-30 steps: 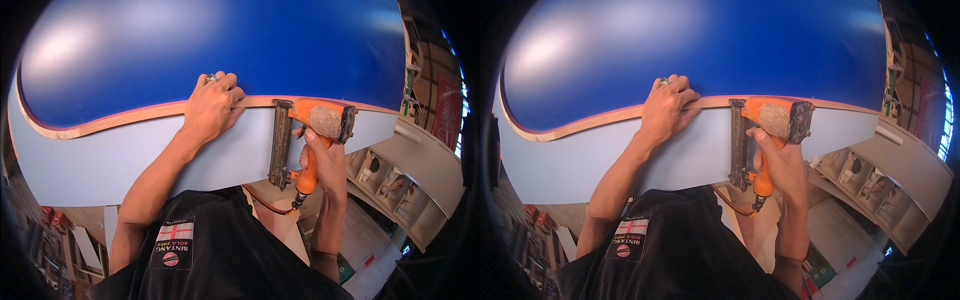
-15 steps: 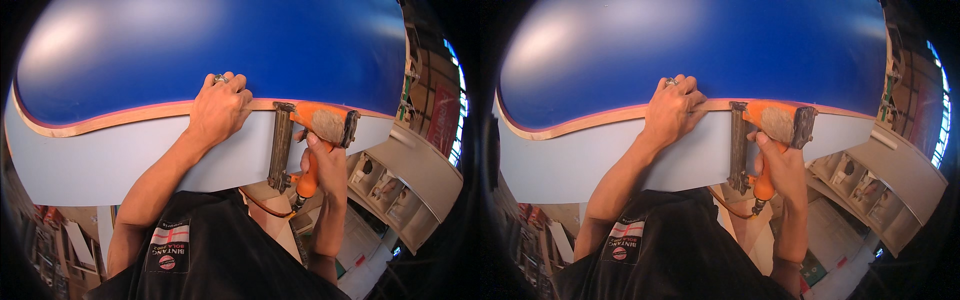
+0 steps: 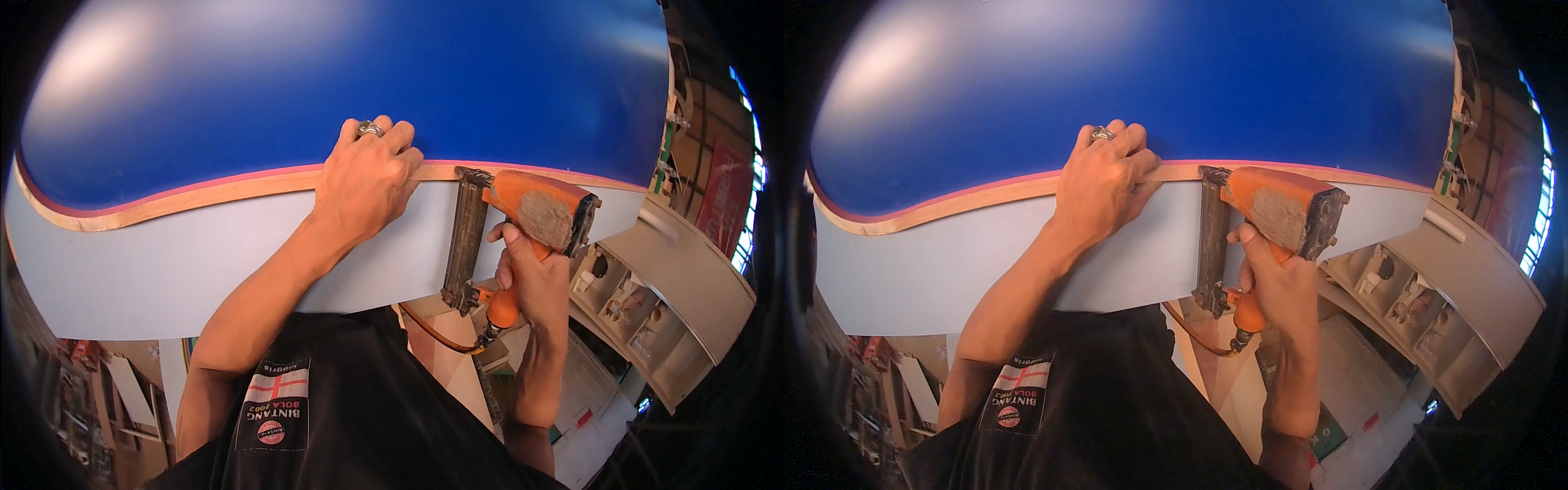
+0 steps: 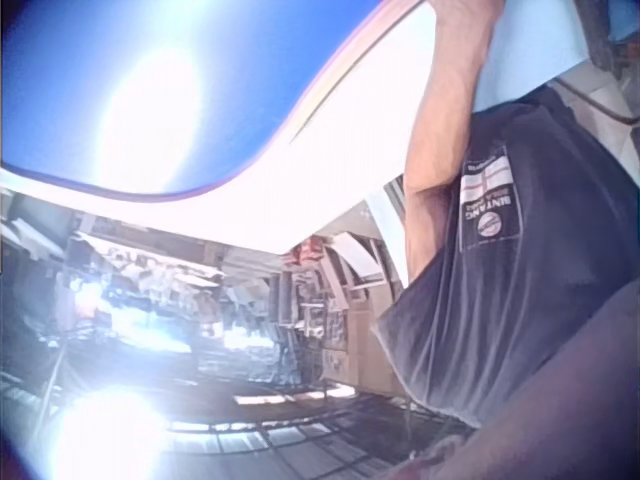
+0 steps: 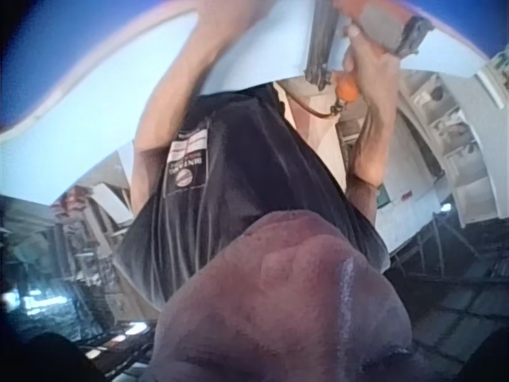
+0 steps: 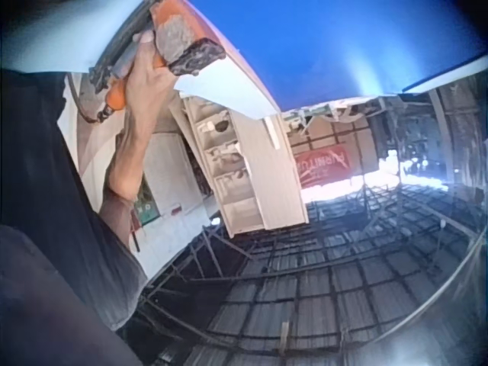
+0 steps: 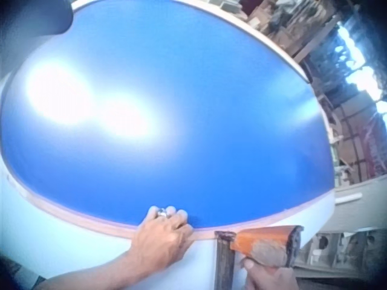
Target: The person uses a pneumatic nail gun to attach a thin wooden trim strip along the curved edge of a large blue and white board. They hold the trim in place with one hand and fire the nail gun with the other, moving along the perimeter.
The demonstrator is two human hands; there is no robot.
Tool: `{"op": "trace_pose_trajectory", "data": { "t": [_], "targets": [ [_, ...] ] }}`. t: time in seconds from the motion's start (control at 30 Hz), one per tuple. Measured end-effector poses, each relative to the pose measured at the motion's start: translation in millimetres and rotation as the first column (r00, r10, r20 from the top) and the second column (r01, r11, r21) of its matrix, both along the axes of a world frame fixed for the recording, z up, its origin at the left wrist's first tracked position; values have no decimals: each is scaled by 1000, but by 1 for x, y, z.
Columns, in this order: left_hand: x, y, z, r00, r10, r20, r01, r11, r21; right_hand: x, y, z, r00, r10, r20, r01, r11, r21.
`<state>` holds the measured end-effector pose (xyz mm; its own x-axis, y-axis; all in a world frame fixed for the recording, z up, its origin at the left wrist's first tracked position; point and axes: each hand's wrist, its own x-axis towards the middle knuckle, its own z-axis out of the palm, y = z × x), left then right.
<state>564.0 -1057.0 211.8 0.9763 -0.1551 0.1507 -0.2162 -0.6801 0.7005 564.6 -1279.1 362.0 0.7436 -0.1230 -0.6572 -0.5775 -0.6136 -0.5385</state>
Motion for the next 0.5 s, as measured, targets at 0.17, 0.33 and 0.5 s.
{"op": "trace_pose_trajectory", "data": {
  "t": [0.17,0.33,0.5],
  "targets": [
    [0,-2,-2,999,0,-33,-1,1000,-13,2,-5,3,999,29,-19,-29,999,30],
    [9,-7,-1,1000,-6,-13,6,1000,-1,-2,-9,1,998,-46,32,43,994,102],
    [12,-10,-2,1000,-6,-4,6,1000,-8,-1,-3,4,996,-89,30,87,994,70]
  ]
}}
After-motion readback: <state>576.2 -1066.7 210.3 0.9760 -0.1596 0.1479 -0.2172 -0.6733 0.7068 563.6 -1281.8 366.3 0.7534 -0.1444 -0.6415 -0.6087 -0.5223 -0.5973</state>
